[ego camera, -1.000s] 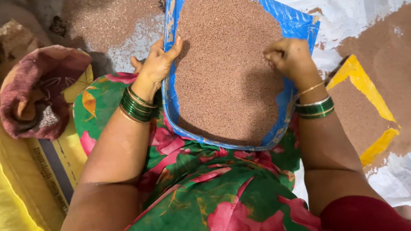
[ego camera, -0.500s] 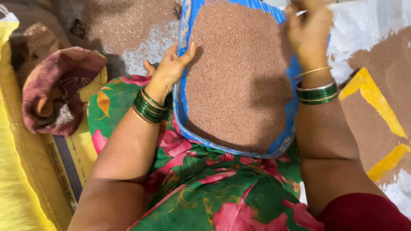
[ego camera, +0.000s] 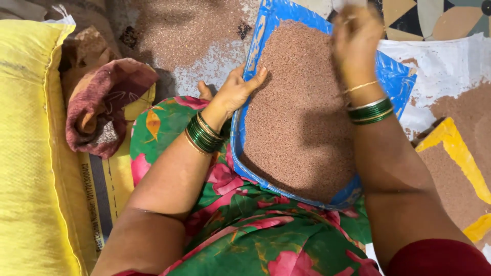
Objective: Sifting and cleaning grain using a handheld sifter.
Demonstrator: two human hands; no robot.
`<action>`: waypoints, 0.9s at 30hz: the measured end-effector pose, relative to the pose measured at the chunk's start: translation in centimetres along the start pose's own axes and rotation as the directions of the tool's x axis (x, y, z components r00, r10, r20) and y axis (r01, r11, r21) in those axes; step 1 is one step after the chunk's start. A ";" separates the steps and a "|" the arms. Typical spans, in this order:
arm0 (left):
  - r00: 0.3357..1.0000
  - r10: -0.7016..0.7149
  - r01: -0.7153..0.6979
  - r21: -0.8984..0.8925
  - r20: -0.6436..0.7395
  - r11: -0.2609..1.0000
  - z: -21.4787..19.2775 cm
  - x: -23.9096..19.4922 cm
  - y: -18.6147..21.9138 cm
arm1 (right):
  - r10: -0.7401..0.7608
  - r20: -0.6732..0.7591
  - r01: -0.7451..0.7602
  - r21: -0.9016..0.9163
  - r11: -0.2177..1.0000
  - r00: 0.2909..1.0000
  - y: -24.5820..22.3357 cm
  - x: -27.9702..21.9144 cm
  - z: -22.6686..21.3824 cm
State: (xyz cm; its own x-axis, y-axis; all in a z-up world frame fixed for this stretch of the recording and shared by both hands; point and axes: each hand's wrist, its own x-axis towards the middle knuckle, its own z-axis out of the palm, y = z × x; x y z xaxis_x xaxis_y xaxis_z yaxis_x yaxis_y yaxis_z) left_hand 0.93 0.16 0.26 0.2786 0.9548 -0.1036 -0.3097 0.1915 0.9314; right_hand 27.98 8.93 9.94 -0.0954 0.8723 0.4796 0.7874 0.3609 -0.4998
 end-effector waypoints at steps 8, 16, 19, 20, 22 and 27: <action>1.000 -0.016 0.016 -0.007 -0.011 1.000 -0.3 0.5 -0.7 | -0.361 0.084 0.369 -0.307 0.877 0.929 0.5 -2.0 -1.0; 1.000 -0.022 0.021 -0.056 -0.007 0.998 -0.4 0.2 -0.8 | -0.151 0.334 0.175 -0.042 0.984 0.930 -2.4 -3.6 1.0; 0.998 -0.041 0.042 0.038 -0.046 0.998 -0.5 -0.1 -0.4 | -0.206 0.107 0.214 -0.075 0.974 0.973 -0.7 -2.0 0.6; 0.999 -0.044 0.044 0.027 -0.029 0.999 -0.5 0.0 -0.3 | -0.133 -0.043 0.131 -0.066 0.989 0.990 0.0 -1.0 -0.1; 0.999 -0.047 0.047 0.017 -0.008 0.999 -0.4 0.2 -0.1 | -0.053 -0.193 0.044 -0.047 0.998 0.980 1.6 0.2 -0.7; 0.999 -0.035 0.035 0.012 -0.013 0.999 -0.4 0.7 -0.7 | -0.149 0.228 0.196 -0.201 0.960 0.962 -0.6 -1.7 -1.2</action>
State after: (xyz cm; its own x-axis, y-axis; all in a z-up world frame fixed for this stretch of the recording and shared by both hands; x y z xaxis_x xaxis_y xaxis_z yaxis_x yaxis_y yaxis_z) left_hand 0.93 0.77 -0.61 0.2773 0.9504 -0.1408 -0.2886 0.2221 0.9313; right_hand 28.41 6.83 10.32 -0.3477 0.8608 0.3717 0.8595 0.4511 -0.2405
